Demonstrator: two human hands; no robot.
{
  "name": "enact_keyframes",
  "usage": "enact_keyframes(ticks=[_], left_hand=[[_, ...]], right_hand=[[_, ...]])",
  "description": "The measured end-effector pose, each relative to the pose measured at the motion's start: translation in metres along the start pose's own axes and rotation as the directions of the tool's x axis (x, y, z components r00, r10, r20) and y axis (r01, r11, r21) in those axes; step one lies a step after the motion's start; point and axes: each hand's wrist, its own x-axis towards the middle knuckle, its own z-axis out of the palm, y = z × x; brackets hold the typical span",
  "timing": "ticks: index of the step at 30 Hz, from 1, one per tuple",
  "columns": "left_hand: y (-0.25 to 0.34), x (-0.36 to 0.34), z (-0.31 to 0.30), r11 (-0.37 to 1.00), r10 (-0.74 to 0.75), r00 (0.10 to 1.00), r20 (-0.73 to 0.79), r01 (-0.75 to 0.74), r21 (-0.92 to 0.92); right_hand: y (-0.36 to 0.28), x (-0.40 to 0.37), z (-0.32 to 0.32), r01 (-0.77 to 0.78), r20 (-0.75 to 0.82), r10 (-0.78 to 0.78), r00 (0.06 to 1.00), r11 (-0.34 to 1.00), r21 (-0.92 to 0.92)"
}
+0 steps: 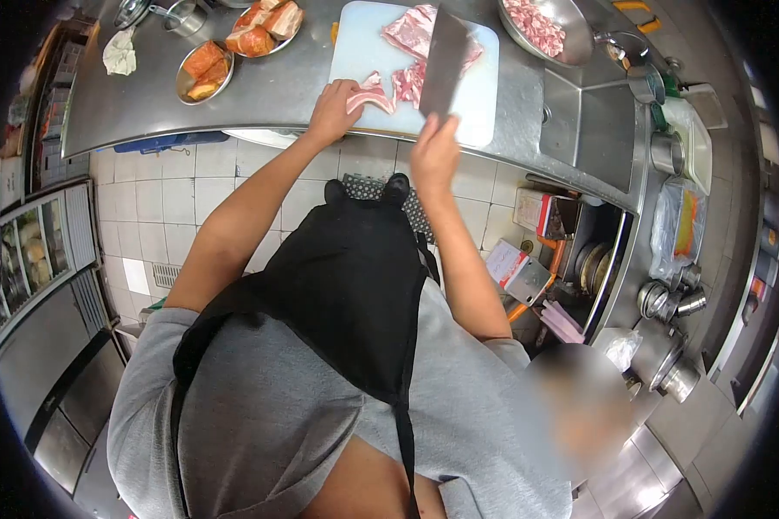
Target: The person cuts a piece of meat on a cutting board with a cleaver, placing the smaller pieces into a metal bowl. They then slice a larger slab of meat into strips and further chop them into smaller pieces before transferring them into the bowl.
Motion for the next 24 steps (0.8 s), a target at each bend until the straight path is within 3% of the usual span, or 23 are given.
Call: enact_keyframes(ticks=[1,4,6,8,10,11,14,17,18,20,22,23,24], left_hand=[[0.001,0.001,0.000,1.000,0.010,1.000,0.017,-0.010,0.029],[0.000,0.007,-0.001,0.999,0.032,0.996,0.078,-0.034,0.035],[-0.006,-0.001,-0.004,0.999,0.039,0.998,0.059,-0.039,0.001],[0.003,-0.006,-0.017,0.996,0.071,0.997,-0.004,-0.071,-0.054],[0.001,-0.015,-0.022,0.998,-0.038,0.999,-0.006,0.038,-0.056],[-0.001,-0.019,-0.024,0.998,-0.053,0.998,-0.026,0.051,-0.046],[0.002,-0.023,-0.027,0.999,-0.040,0.994,-0.103,0.038,-0.021],[0.015,-0.010,-0.027,1.000,0.025,0.993,-0.112,-0.024,0.009],[0.021,-0.006,-0.023,0.999,0.053,0.994,-0.097,-0.052,0.011],[0.015,0.019,-0.008,0.992,0.103,0.994,-0.026,-0.101,0.074],[0.012,0.019,0.005,0.984,0.069,0.989,0.131,-0.089,0.152],[0.004,0.022,0.011,0.989,0.055,0.992,0.110,-0.069,0.130],[0.004,0.027,0.011,0.990,0.026,0.995,0.100,-0.039,0.134]], right_hand=[[0.011,-0.017,0.008,-0.050,0.230,0.067,0.971,0.996,-0.079],[0.048,-0.026,0.028,-0.060,0.481,0.143,0.865,0.981,-0.184],[0.053,-0.012,0.020,-0.069,0.467,0.116,0.877,0.991,-0.115],[0.015,0.013,-0.012,-0.095,0.431,0.109,0.896,0.994,-0.053],[-0.022,0.030,-0.038,-0.087,0.336,0.086,0.938,0.996,-0.012],[-0.033,0.034,-0.039,0.033,0.180,-0.043,0.983,0.997,0.063],[-0.084,0.044,-0.050,-0.008,0.020,0.002,1.000,0.953,0.304],[-0.012,0.021,0.031,0.061,0.200,-0.059,0.978,0.998,-0.008],[0.012,0.014,0.061,0.134,0.503,0.039,0.863,0.943,-0.304],[0.025,0.020,0.074,0.053,0.572,0.090,0.816,0.972,-0.229],[0.054,0.023,0.080,0.064,0.550,-0.015,0.835,0.996,-0.070],[0.072,0.026,0.076,0.073,0.525,-0.066,0.849,0.997,0.008],[0.091,0.030,0.074,-0.025,0.549,-0.022,0.836,0.997,0.077]])
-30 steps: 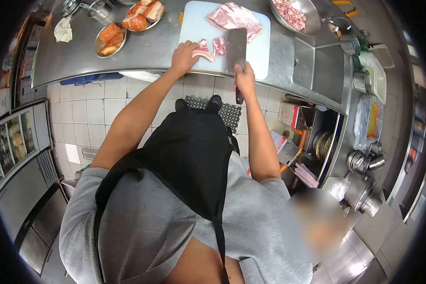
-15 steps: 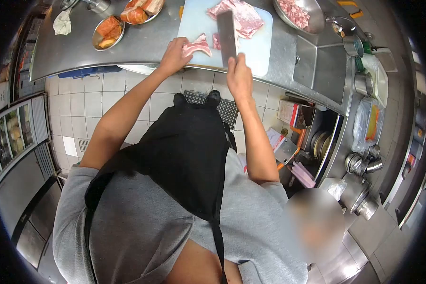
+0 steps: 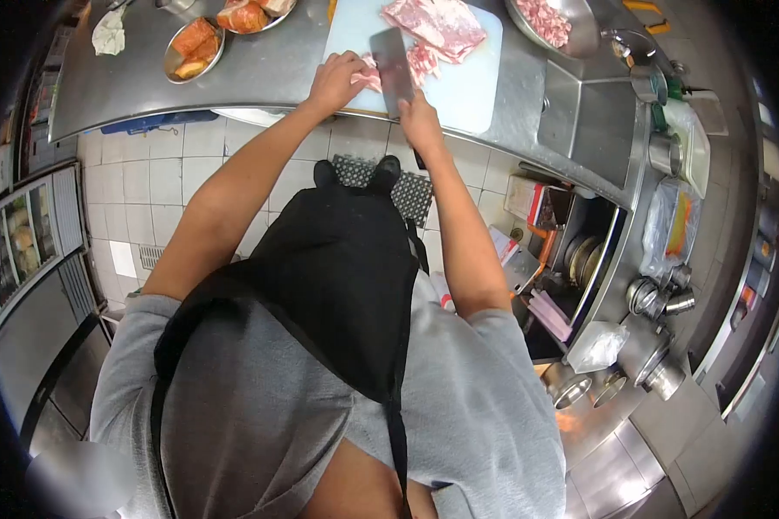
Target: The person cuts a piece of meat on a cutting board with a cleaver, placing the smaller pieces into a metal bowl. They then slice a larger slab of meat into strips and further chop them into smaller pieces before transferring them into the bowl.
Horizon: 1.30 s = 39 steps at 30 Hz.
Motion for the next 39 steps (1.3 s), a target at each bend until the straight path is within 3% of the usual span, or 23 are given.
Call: enact_keyframes(ticks=[1,3,7,8,10,11,14,15,17,18,20,21,23,25,28,31,34,35,38,39], left_hand=[[0.003,-0.004,0.001,0.999,-0.035,0.999,0.007,0.035,-0.005],[0.000,-0.004,0.001,0.998,-0.065,0.998,0.005,0.065,-0.020],[-0.006,-0.014,-0.002,0.982,0.030,0.998,-0.056,-0.039,-0.183],[-0.006,-0.019,-0.007,0.966,0.062,0.994,-0.093,-0.084,-0.245],[-0.007,-0.031,-0.011,0.977,-0.024,0.973,-0.229,-0.026,-0.211],[-0.008,-0.036,-0.013,0.980,-0.066,0.953,-0.295,0.006,-0.198],[-0.012,-0.043,-0.024,0.959,-0.228,0.938,-0.262,0.169,-0.229],[-0.011,-0.041,-0.025,0.970,-0.179,0.950,-0.257,0.126,-0.210],[-0.008,-0.038,-0.024,0.984,-0.078,0.968,-0.240,0.036,-0.173],[-0.002,-0.034,-0.024,0.992,-0.056,0.986,-0.160,0.037,-0.120],[0.012,-0.019,-0.022,1.000,-0.017,1.000,-0.002,0.017,-0.013],[0.016,-0.017,-0.013,0.998,-0.046,0.998,-0.051,0.048,0.036],[0.015,-0.022,-0.001,0.998,-0.050,0.999,-0.002,0.050,0.032],[0.004,-0.002,0.001,0.999,-0.035,0.998,-0.053,0.037,0.038],[0.009,-0.005,0.008,0.989,-0.136,0.984,-0.117,0.141,0.035],[0.009,-0.011,0.005,0.992,-0.122,0.987,-0.105,0.122,0.000],[0.000,-0.023,0.001,0.994,-0.030,0.992,-0.124,0.016,-0.110],[-0.001,-0.027,-0.003,0.989,0.002,0.990,-0.142,-0.023,-0.148],[0.004,-0.035,-0.008,0.981,-0.107,0.961,-0.254,0.059,-0.186],[0.003,-0.033,-0.013,0.984,-0.104,0.974,-0.201,0.071,-0.161]], right_hand=[[0.023,-0.011,-0.004,-0.059,0.036,0.055,0.998,0.992,0.111],[0.007,-0.027,-0.031,-0.308,0.161,0.278,0.947,0.927,0.215],[-0.043,-0.028,-0.063,-0.189,0.010,0.188,0.982,0.980,0.061],[-0.060,-0.027,-0.070,-0.103,-0.074,0.102,0.992,0.995,-0.012],[-0.091,-0.025,-0.080,0.052,-0.220,-0.090,0.971,0.984,-0.172],[-0.123,-0.029,-0.089,0.077,-0.276,-0.106,0.955,0.990,-0.115],[-0.175,-0.032,-0.092,0.147,-0.449,-0.126,0.885,0.989,0.013],[-0.179,-0.034,-0.085,0.047,-0.412,-0.027,0.911,0.998,0.039],[-0.099,-0.016,-0.011,-0.048,-0.097,0.024,0.995,0.967,-0.252],[-0.070,-0.011,0.014,-0.060,0.053,0.088,0.995,0.915,-0.399],[-0.069,-0.005,0.017,-0.048,0.044,0.070,0.997,0.923,-0.382],[-0.068,-0.002,0.020,-0.032,0.050,0.055,0.997,0.926,-0.376],[-0.044,-0.020,0.010,-0.036,0.058,0.055,0.997,0.955,-0.294],[-0.018,-0.010,-0.001,0.033,0.001,-0.034,0.999,0.977,-0.210],[-0.022,-0.030,-0.047,-0.330,0.250,0.297,0.922,0.939,0.102],[-0.036,-0.032,-0.062,-0.292,0.162,0.281,0.946,0.955,0.044],[-0.053,-0.031,-0.052,-0.003,-0.218,-0.018,0.976,0.995,-0.096],[-0.076,-0.031,-0.058,-0.010,-0.272,-0.007,0.962,0.998,-0.062],[-0.124,-0.044,-0.065,0.029,-0.380,-0.001,0.925,0.997,0.069],[-0.112,-0.052,-0.047,-0.011,-0.395,0.005,0.919,1.000,-0.012]])
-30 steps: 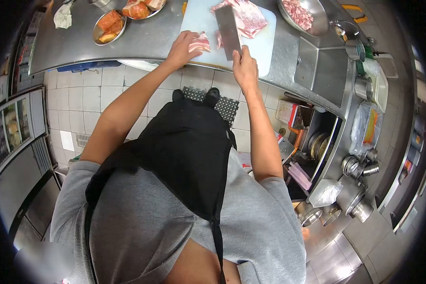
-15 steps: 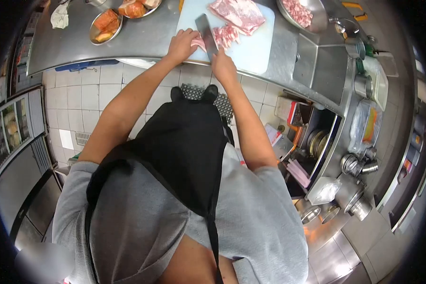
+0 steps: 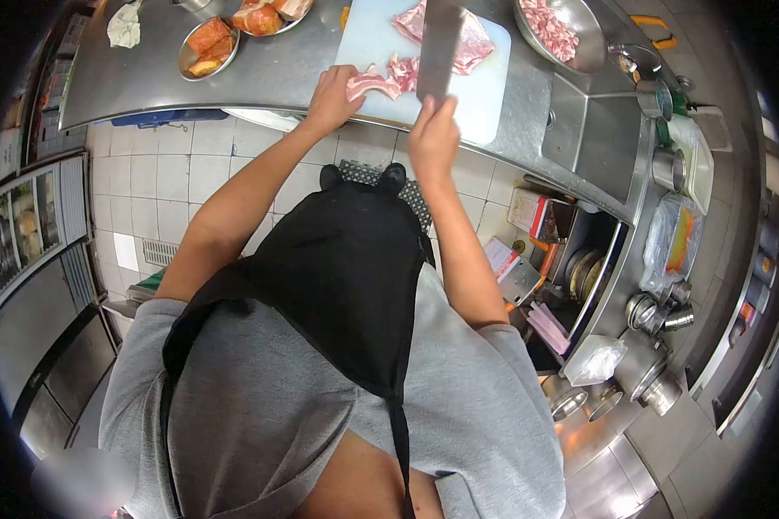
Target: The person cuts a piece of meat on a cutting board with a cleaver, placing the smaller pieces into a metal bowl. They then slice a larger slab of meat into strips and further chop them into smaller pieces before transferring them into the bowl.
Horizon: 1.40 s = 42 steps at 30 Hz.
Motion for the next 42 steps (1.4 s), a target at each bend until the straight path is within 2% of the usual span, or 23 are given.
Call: enact_keyframes(ticks=[2,3,4,8,11,12,14,15,16,17,19,20,22,23,25,26,27,32,35,36,39,40,42], left_hand=[[0.001,-0.001,-0.004,0.999,-0.009,0.992,0.123,0.004,0.043],[0.000,0.005,-0.005,0.999,0.014,0.991,0.130,-0.020,0.047],[-0.001,0.003,-0.005,0.998,0.034,0.987,0.154,-0.041,0.047],[-0.008,-0.003,-0.009,0.995,0.089,0.981,0.172,-0.094,0.025],[-0.007,-0.009,-0.013,0.994,0.002,0.996,0.090,0.008,-0.112],[-0.007,-0.010,-0.014,0.992,-0.026,0.997,0.072,0.034,-0.118],[-0.008,-0.015,-0.016,0.987,-0.083,0.996,0.039,0.087,-0.133],[-0.007,-0.015,-0.016,0.992,-0.063,0.997,0.047,0.067,-0.105],[-0.006,-0.013,-0.017,0.996,-0.040,0.998,0.053,0.044,-0.075],[-0.003,-0.011,-0.018,0.999,-0.016,0.998,0.061,0.019,-0.047],[0.010,-0.003,-0.014,0.998,0.051,0.989,0.140,-0.055,0.021],[0.013,0.000,-0.012,0.993,0.090,0.978,0.190,-0.102,0.051],[-0.007,0.024,0.001,0.987,0.109,0.982,0.153,-0.125,0.104],[-0.004,0.014,0.005,0.984,0.114,0.977,0.179,-0.136,0.115],[-0.004,0.024,0.004,0.992,0.099,0.988,0.122,-0.108,0.064],[-0.005,0.019,0.008,0.995,0.064,0.992,0.111,-0.072,0.064],[-0.006,0.016,0.012,0.997,0.028,0.994,0.101,-0.035,0.068],[-0.007,0.005,0.014,0.998,0.062,0.994,0.092,-0.062,-0.007],[-0.010,0.001,0.010,0.997,0.066,0.993,0.101,-0.063,-0.038],[-0.010,0.001,0.010,0.998,0.056,0.993,0.101,-0.052,-0.037],[-0.012,0.007,0.013,0.996,0.074,0.991,0.116,-0.068,-0.052],[-0.014,0.009,0.011,0.996,0.081,0.989,0.120,-0.074,-0.056],[-0.007,0.017,0.010,0.992,0.096,0.995,-0.014,-0.097,-0.075]], right_hand=[[0.060,-0.027,0.028,0.044,0.298,0.008,0.954,0.985,-0.168],[0.081,-0.022,0.038,0.100,0.434,0.015,0.901,0.965,-0.241],[0.092,-0.015,0.040,0.052,0.420,0.056,0.906,0.969,-0.242],[0.050,0.011,0.004,-0.067,0.386,0.116,0.915,0.988,-0.138],[-0.006,0.020,-0.026,-0.027,0.234,0.050,0.971,0.994,-0.104],[-0.014,0.021,-0.026,0.094,0.069,-0.091,0.993,0.995,-0.032],[-0.046,0.022,-0.034,0.053,-0.008,-0.053,0.999,0.995,0.085],[-0.057,0.023,-0.033,0.040,-0.045,-0.033,0.998,0.989,0.145],[-0.050,0.017,-0.016,0.082,-0.122,-0.068,0.990,0.990,0.115],[-0.014,0.009,0.014,0.067,0.084,-0.066,0.994,0.998,-0.017],[0.061,-0.004,0.070,0.114,0.457,0.029,0.889,0.952,-0.283],[0.062,-0.006,0.068,0.085,0.437,0.037,0.899,0.962,-0.258],[0.068,0.008,0.064,0.086,0.423,0.007,0.906,0.976,-0.201],[0.085,-0.007,0.056,0.027,0.453,0.041,0.891,0.990,-0.142],[0.109,0.010,0.048,-0.029,0.492,0.025,0.870,1.000,0.001],[0.093,0.007,0.022,-0.262,0.549,0.194,0.813,0.964,0.048],[0.104,0.007,0.014,-0.415,0.589,0.286,0.756,0.905,0.092],[0.059,0.018,-0.010,-0.076,0.215,0.078,0.973,0.997,-0.016],[-0.001,0.010,-0.025,-0.070,0.050,0.063,0.997,0.987,0.144],[-0.003,-0.006,-0.015,-0.063,-0.010,0.064,0.998,0.995,0.083],[0.091,-0.044,0.048,0.032,0.353,0.026,0.935,0.987,-0.159],[0.095,-0.040,0.043,-0.033,0.354,0.072,0.933,0.993,-0.115],[0.102,-0.024,0.035,-0.143,0.384,0.139,0.913,0.990,-0.020]])
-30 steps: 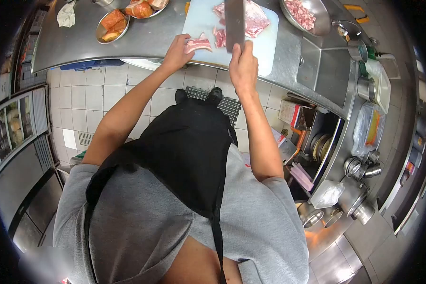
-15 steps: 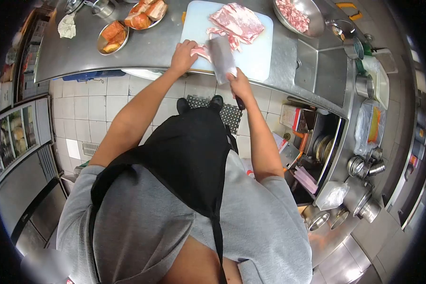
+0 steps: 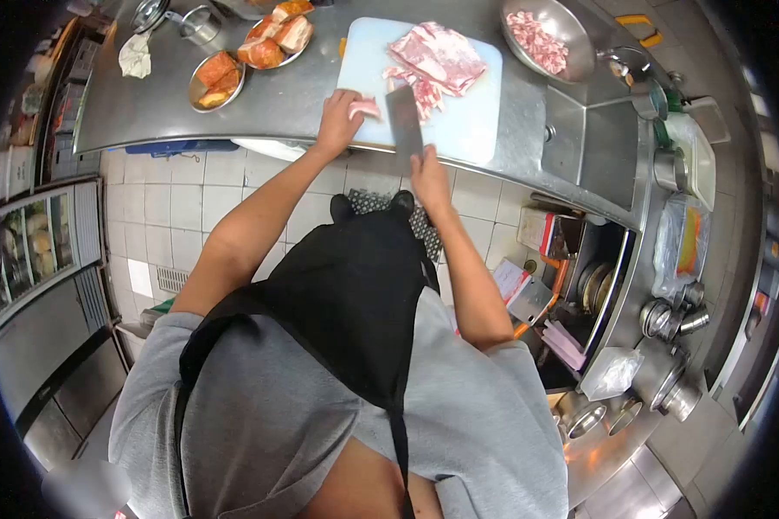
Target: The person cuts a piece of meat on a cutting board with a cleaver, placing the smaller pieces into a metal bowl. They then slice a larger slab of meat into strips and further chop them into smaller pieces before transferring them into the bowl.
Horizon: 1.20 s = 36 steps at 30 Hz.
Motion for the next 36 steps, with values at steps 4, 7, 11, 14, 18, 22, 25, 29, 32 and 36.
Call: enact_keyframes(ticks=[4,7,11,14,18,22,25,29,32,36], left_hand=[[0.014,-0.013,-0.013,0.997,0.062,0.990,0.127,-0.066,0.029],[0.017,-0.014,-0.015,0.995,-0.100,0.994,0.033,0.099,0.015],[0.020,-0.017,-0.024,0.980,-0.173,0.985,-0.031,0.175,0.096],[0.041,-0.007,-0.021,0.990,-0.124,0.958,0.258,0.103,0.094],[0.019,0.004,-0.002,0.976,-0.203,0.957,0.205,0.180,0.123],[0.005,0.004,-0.001,0.983,-0.171,0.964,0.206,0.152,0.102],[0.006,0.001,-0.010,0.995,-0.094,0.949,0.300,0.084,0.045],[0.007,-0.008,-0.028,0.995,-0.087,0.943,0.322,0.100,-0.023],[0.012,-0.017,-0.032,0.991,-0.131,0.971,0.197,0.133,0.007],[0.006,-0.012,-0.022,0.983,-0.182,0.951,0.251,0.172,0.062]], right_hand=[[-0.068,-0.001,-0.054,0.053,-0.084,-0.053,0.995,0.999,-0.007],[-0.133,-0.010,-0.079,0.157,-0.256,-0.143,0.956,0.987,0.038],[-0.128,-0.004,-0.040,0.220,-0.280,-0.219,0.935,0.975,-0.029],[-0.056,0.020,0.023,0.162,0.009,-0.166,0.986,0.944,-0.286],[-0.037,0.016,0.011,0.076,0.130,-0.057,0.990,0.986,-0.149],[-0.023,0.017,-0.039,-0.121,0.188,0.121,0.975,0.993,-0.014],[-0.052,0.006,-0.054,-0.097,0.069,0.098,0.993,0.995,-0.020],[-0.099,0.012,-0.048,0.142,-0.242,-0.144,0.960,0.990,-0.025],[-0.149,-0.003,-0.062,0.158,-0.352,-0.128,0.927,0.986,0.058],[-0.050,0.005,0.008,0.160,0.027,-0.160,0.987,0.940,-0.303]])
